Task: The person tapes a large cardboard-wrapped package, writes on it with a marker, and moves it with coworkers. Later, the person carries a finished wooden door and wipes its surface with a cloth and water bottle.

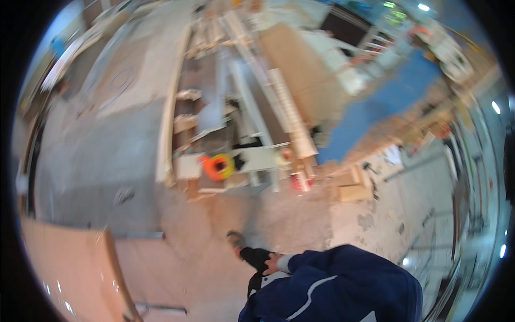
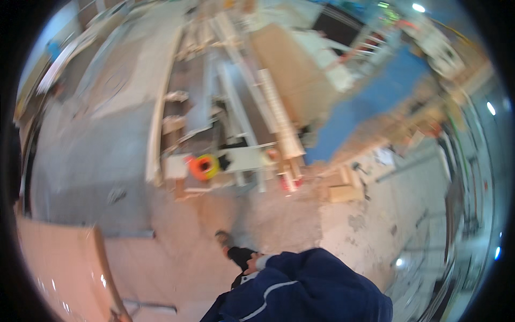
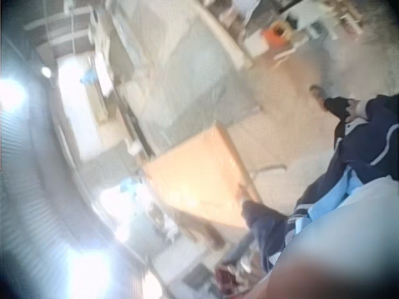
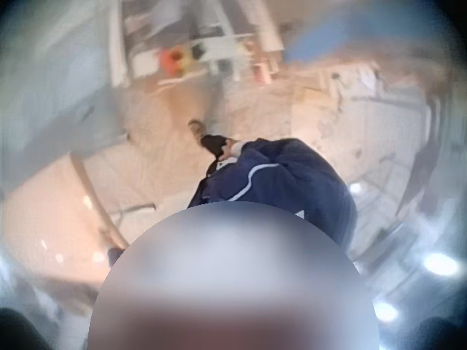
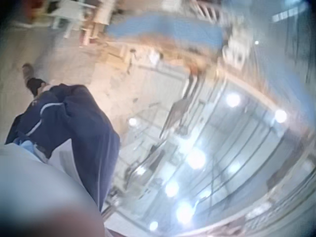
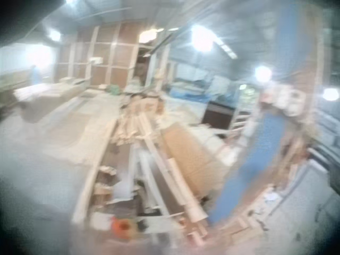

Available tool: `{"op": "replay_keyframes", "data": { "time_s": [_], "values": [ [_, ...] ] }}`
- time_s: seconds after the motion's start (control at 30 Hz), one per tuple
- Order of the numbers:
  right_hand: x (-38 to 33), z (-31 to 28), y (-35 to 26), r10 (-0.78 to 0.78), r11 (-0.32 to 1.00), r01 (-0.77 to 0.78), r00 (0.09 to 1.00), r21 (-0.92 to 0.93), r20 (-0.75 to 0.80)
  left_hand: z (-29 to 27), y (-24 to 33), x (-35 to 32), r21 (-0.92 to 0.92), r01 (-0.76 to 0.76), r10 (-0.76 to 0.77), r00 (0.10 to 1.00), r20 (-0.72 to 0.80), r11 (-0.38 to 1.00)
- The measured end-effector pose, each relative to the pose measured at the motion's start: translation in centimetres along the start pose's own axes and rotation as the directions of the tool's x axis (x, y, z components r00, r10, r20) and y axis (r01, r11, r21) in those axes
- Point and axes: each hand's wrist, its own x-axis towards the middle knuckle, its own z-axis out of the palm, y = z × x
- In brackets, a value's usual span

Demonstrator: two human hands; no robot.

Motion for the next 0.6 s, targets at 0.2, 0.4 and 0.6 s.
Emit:
{"op": "replay_keyframes", "data": {
  "time_s": [0.2,0.4,0.6],
  "values": [
    [-9.1,1.4,21.0,0.127,0.473,0.24,0.934,0.848,-0.334,-13.6,15.2,-18.2,-0.467,-0.535,0.421,0.844,-0.332,0.704],
    [-32.6,-1.0,50.7,0.888,0.455,0.064,-0.11,0.888,-0.447,-24.5,24.6,-36.5,-0.602,-0.788,0.839,0.409,-0.358,0.127],
    [-54.3,-14.0,60.9,0.75,0.652,0.726,-0.576,0.219,-0.324,-30.3,28.2,-51.6,-0.635,-0.769,0.978,0.075,-0.193,-0.066]
  ]
}}
